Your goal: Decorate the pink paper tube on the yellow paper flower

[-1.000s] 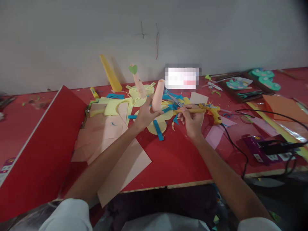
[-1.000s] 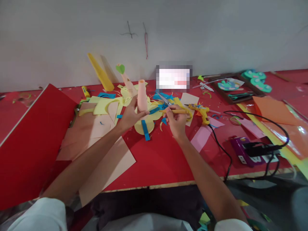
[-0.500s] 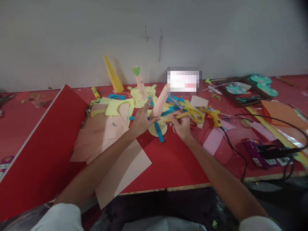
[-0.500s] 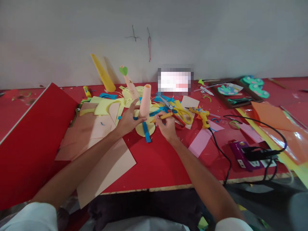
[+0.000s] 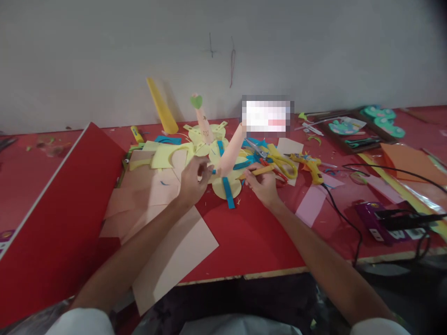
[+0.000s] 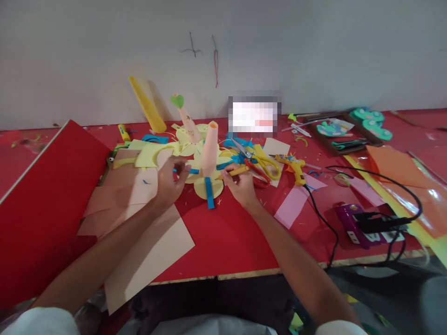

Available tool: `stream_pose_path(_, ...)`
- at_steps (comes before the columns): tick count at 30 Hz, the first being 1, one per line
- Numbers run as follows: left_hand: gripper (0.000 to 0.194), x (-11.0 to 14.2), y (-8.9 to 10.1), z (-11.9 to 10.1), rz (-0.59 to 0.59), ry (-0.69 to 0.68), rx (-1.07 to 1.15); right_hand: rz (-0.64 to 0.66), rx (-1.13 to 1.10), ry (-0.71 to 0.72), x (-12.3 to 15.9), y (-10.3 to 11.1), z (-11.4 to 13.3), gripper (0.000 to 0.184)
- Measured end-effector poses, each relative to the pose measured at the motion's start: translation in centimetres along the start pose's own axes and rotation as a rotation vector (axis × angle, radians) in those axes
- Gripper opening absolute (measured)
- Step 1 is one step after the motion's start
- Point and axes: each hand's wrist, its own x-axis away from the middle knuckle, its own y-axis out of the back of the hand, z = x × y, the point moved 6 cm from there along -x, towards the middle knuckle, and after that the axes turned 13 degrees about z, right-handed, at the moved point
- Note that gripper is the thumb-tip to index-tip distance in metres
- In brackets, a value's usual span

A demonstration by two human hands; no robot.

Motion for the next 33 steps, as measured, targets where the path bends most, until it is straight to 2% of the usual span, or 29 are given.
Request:
stream_pose_path(3, 0.025, 0.7, -1.1, -0.5, 0.293, -0.166, -0.131, 0.064, 0.017, -0.009, -0.6, -0.8, -0.1, 0.035)
stream_pose_path(6, 0.028, 1.4, -2.1, -0.2, 0.407, -0.258, -0.288, 0.185, 0.017, -0.047, -1.3, -1.7, -0.5, 0.029)
stream_pose_path(9, 0.032, 2.0, -2.9, 0.2, 0.434, -0.324, -0.406, 0.272, 0.011, -0.067, -1.6, -2.1, -0.8, 0.022)
stream_pose_path(12, 0.035, 2.4, -3.2, 0.3, 0.468, -0.37, -0.453, 0.285, -0.006, -0.06, -1.7, -2.1, -1.0, 0.019)
stream_pose_path(15, 0.034, 2.5, -3.3, 0.5, 0.497, -0.353, -0.436, 0.287, -0.002, -0.063, -1.7, -2.1, -1.3, 0.021)
stream_pose_path(25, 0.034, 2.5, -3.1, 0.1, 0.466, -0.397, -0.455, 0.296, 0.161, -0.03, -1.7, -2.2, -1.5, 0.021)
stream_pose_path(30, 0.035, 2.6, -3.1, 0.0, 0.448, -0.423, -0.524, 0.344, 0.166, -0.063, -1.6, -2.5, -1.8, 0.022)
stream_pose_path(33, 0.034, 2.6, -3.1, 0.0, 0.439, -0.427, -0.548, 0.315, 0.171, -0.075, -1.5, -2.2, -1.9, 0.022)
